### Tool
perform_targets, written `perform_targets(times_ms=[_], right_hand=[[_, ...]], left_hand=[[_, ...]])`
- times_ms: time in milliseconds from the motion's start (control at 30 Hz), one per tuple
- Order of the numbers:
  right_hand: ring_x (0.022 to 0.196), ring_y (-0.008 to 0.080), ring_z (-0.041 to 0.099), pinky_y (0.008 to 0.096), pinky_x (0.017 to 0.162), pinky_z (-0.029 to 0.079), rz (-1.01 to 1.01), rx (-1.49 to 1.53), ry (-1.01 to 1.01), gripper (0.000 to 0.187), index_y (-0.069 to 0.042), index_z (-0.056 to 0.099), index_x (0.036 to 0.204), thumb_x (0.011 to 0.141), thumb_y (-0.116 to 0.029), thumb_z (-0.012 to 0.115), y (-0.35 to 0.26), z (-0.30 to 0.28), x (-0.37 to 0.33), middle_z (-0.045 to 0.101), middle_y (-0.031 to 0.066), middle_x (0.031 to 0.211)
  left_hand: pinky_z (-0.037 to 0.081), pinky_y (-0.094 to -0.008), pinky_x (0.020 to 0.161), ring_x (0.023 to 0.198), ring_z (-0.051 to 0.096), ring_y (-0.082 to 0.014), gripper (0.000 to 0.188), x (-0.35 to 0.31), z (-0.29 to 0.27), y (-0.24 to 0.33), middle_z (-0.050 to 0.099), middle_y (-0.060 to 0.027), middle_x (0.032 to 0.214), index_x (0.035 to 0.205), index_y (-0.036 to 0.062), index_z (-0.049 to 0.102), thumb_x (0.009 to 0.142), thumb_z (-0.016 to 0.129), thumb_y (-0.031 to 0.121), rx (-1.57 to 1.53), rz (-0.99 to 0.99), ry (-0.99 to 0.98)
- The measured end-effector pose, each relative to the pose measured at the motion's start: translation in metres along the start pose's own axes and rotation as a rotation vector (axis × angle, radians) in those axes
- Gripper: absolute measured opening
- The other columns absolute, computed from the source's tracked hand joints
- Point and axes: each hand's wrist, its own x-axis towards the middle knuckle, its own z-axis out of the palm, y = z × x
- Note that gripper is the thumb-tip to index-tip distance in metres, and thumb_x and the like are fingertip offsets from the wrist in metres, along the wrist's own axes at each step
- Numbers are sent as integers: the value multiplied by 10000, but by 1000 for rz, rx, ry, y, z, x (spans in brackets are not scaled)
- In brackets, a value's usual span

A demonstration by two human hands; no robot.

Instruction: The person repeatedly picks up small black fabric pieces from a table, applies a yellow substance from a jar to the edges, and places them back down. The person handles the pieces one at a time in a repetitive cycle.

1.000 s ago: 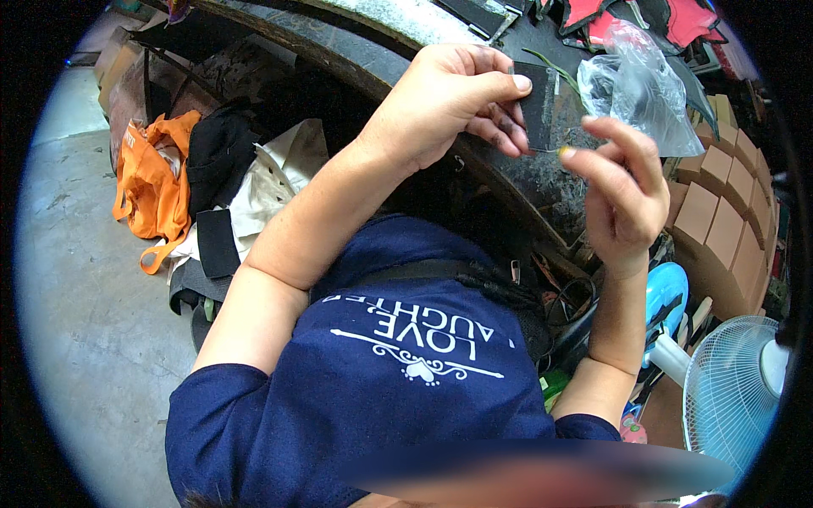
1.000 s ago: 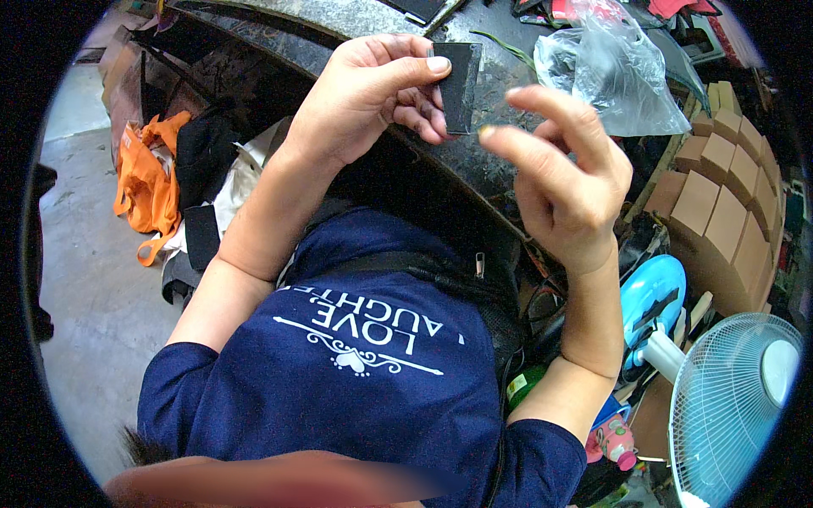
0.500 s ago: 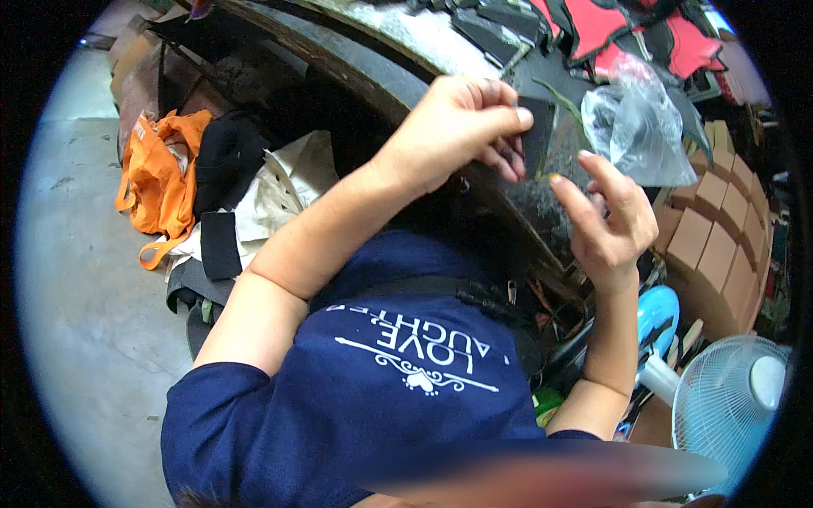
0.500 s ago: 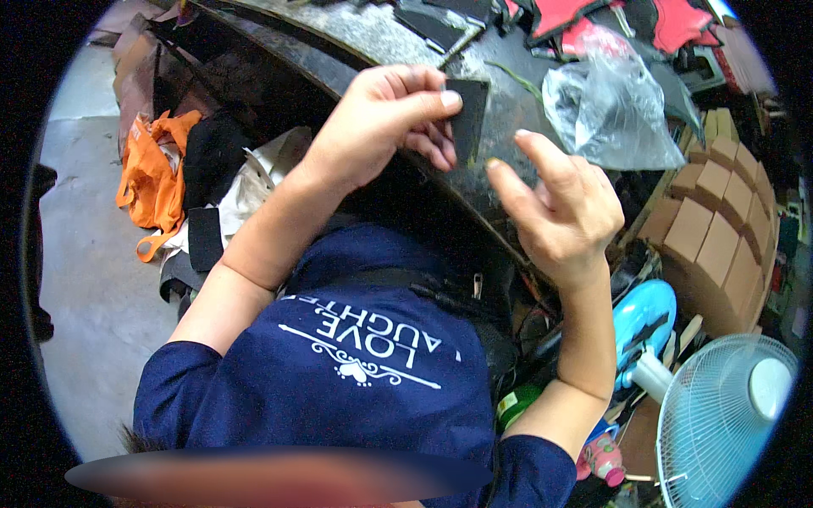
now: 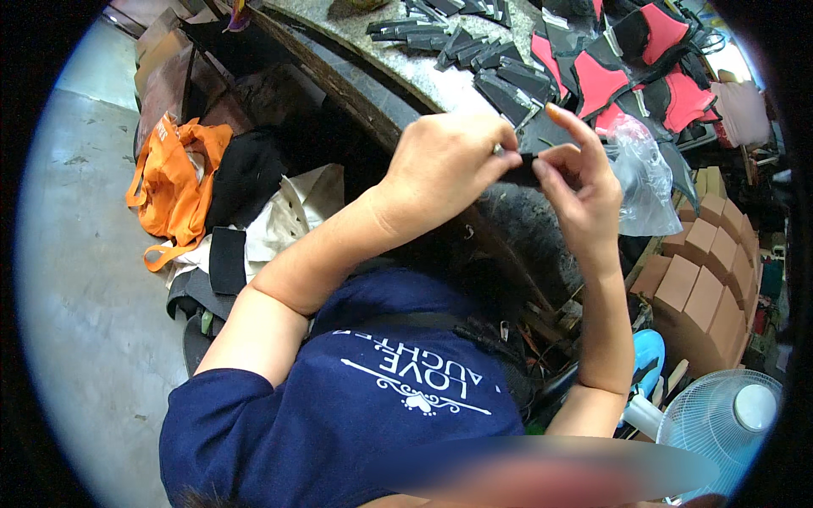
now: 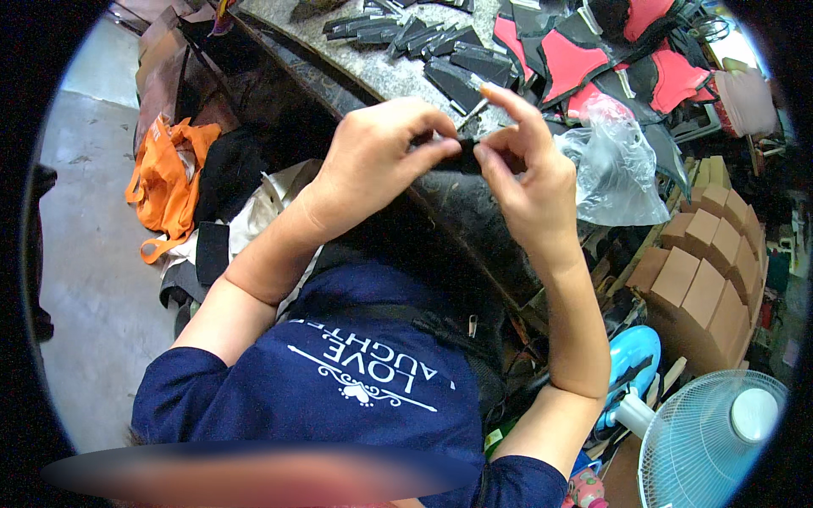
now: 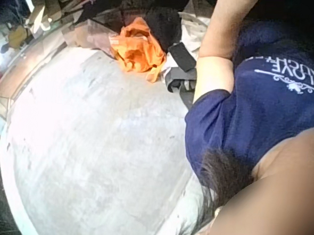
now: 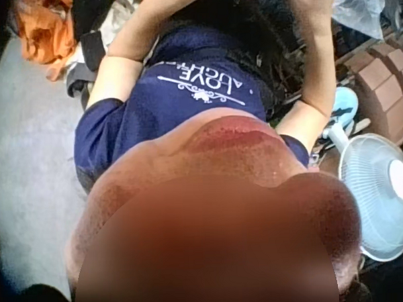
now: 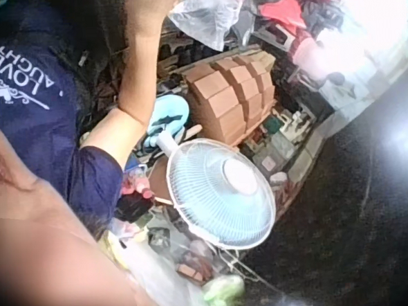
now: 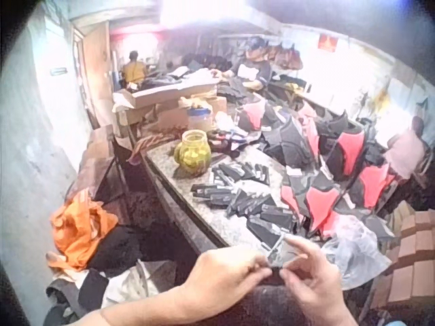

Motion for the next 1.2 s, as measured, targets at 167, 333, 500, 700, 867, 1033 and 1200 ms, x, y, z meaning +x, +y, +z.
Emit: perform_targets(times_ms=[167,333,500,700,867,1033,1200], right_hand=[[717,108,689,257,627,573,125,259,93,552,-83,467,1498,975,30,603,19,15,34,702,59,862],[665,109,617,280,647,525,-127,-318,160,626,-138,466,1528,950,3,659,21,11,41,666,32,775],[681,101,586,274,669,509,-130,-281,150,652,-147,472,1529,928,3,673,10,5,59,639,32,771],[893,181,687,329,786,550,-298,-153,48,799,-159,369,1584,885,-119,755,-2,29,124,730,123,1015],[1327,319,559,434,1025,511,-416,-131,-82,1205,-90,105,1648,776,-320,906,-9,85,224,573,266,1425],[984,300,704,388,819,575,-383,148,-52,1018,-23,186,1578,795,-143,825,-14,141,261,719,144,1057],[947,292,726,382,838,573,-379,-191,36,1125,-10,131,1604,772,-180,868,-5,137,267,729,166,1075]], left_hand=[[544,-371,724,789,672,-295,134,9,-9,-12,664,-90,856,937,76,693,857,754,164,91,91,272],[428,-456,1006,1154,512,-352,436,23,-38,-46,565,-158,1171,1189,68,649,787,798,144,373,174,538],[338,-516,1167,1404,400,-419,895,90,-69,-121,381,-286,1527,1508,36,412,790,850,343,651,53,809],[401,-403,1150,1365,497,-362,811,125,-95,-200,505,-272,1459,1514,-72,369,964,688,431,-539,-297,614],[439,-328,1038,1173,596,-206,495,105,-100,-204,658,-147,1278,1369,-31,563,1033,574,332,-471,-338,407],[464,-287,976,1136,601,-160,492,101,-113,-195,665,-97,1257,1388,13,581,1029,606,347,-323,-428,219],[508,-313,876,983,631,-121,400,110,-123,-212,694,-77,1031,1214,2,661,1005,647,342,-575,-515,245]])
